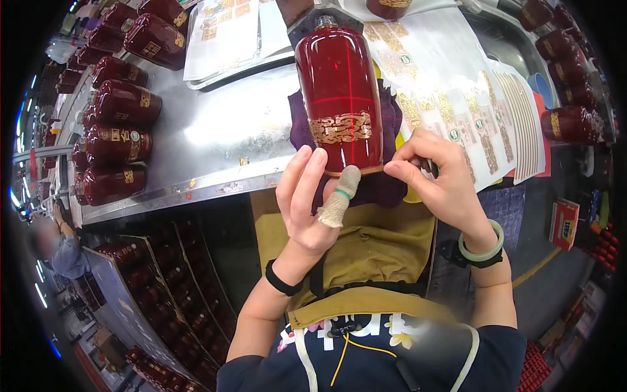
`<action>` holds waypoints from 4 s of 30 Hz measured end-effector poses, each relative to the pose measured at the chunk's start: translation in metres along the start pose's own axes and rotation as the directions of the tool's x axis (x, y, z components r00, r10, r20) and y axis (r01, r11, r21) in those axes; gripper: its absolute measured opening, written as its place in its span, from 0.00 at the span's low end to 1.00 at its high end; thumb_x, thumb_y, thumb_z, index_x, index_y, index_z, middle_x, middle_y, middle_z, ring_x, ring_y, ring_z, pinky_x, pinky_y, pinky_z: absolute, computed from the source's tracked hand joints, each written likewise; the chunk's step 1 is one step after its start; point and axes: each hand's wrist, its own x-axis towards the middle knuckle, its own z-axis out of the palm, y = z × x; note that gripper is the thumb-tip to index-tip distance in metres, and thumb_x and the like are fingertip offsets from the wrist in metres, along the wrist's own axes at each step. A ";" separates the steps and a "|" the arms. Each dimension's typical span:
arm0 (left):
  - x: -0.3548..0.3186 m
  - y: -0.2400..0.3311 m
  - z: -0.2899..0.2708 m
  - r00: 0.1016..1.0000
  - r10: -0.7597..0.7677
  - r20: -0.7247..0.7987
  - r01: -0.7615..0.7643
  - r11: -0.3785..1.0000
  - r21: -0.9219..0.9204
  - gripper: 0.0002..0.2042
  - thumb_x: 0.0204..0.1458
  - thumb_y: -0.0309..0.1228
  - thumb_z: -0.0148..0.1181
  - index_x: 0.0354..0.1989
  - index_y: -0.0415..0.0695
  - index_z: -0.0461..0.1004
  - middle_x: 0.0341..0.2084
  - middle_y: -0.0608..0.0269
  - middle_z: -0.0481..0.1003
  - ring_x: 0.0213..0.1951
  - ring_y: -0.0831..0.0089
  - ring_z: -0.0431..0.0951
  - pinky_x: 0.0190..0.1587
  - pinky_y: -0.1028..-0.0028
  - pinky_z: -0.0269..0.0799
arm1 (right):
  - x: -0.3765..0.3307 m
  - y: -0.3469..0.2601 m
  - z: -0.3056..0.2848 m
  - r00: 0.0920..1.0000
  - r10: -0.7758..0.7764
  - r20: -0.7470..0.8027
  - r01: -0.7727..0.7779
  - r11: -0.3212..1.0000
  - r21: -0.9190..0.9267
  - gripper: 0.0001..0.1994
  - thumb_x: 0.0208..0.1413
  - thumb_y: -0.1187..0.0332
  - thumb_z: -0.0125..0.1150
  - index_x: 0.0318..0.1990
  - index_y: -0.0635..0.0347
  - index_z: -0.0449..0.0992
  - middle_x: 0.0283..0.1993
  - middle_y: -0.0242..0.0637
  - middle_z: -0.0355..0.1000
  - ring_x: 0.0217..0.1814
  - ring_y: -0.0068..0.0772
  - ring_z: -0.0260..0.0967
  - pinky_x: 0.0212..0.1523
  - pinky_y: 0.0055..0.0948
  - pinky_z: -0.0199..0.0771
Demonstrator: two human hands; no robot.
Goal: Applying labels and decorative stickers to red liquor bottles on a production line.
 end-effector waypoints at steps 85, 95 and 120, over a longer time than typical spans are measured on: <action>-0.001 0.002 0.004 0.993 -0.120 -0.004 0.119 0.988 -0.096 0.14 0.49 0.14 0.70 0.45 0.29 0.80 0.46 0.49 0.83 0.50 0.50 0.83 0.52 0.60 0.81 | -0.004 -0.009 0.024 0.964 0.175 -0.202 -0.142 0.975 0.169 0.10 0.58 0.68 0.71 0.35 0.64 0.77 0.26 0.31 0.67 0.29 0.23 0.62 0.31 0.27 0.64; -0.004 0.005 0.003 0.995 -0.100 0.021 0.101 0.993 -0.054 0.17 0.50 0.12 0.68 0.49 0.27 0.79 0.49 0.48 0.81 0.51 0.51 0.81 0.54 0.62 0.79 | -0.008 -0.004 0.040 0.965 0.223 -0.136 -0.180 0.944 0.275 0.09 0.61 0.68 0.69 0.37 0.63 0.76 0.28 0.28 0.71 0.30 0.17 0.62 0.32 0.24 0.64; -0.014 0.029 0.019 0.970 -0.236 0.063 0.230 0.969 0.089 0.34 0.47 0.26 0.79 0.61 0.28 0.69 0.56 0.43 0.69 0.58 0.50 0.69 0.60 0.60 0.68 | -0.024 0.006 0.024 0.938 0.280 -0.205 -0.091 0.769 0.632 0.10 0.67 0.71 0.60 0.51 0.64 0.75 0.42 0.30 0.70 0.45 0.20 0.66 0.50 0.21 0.66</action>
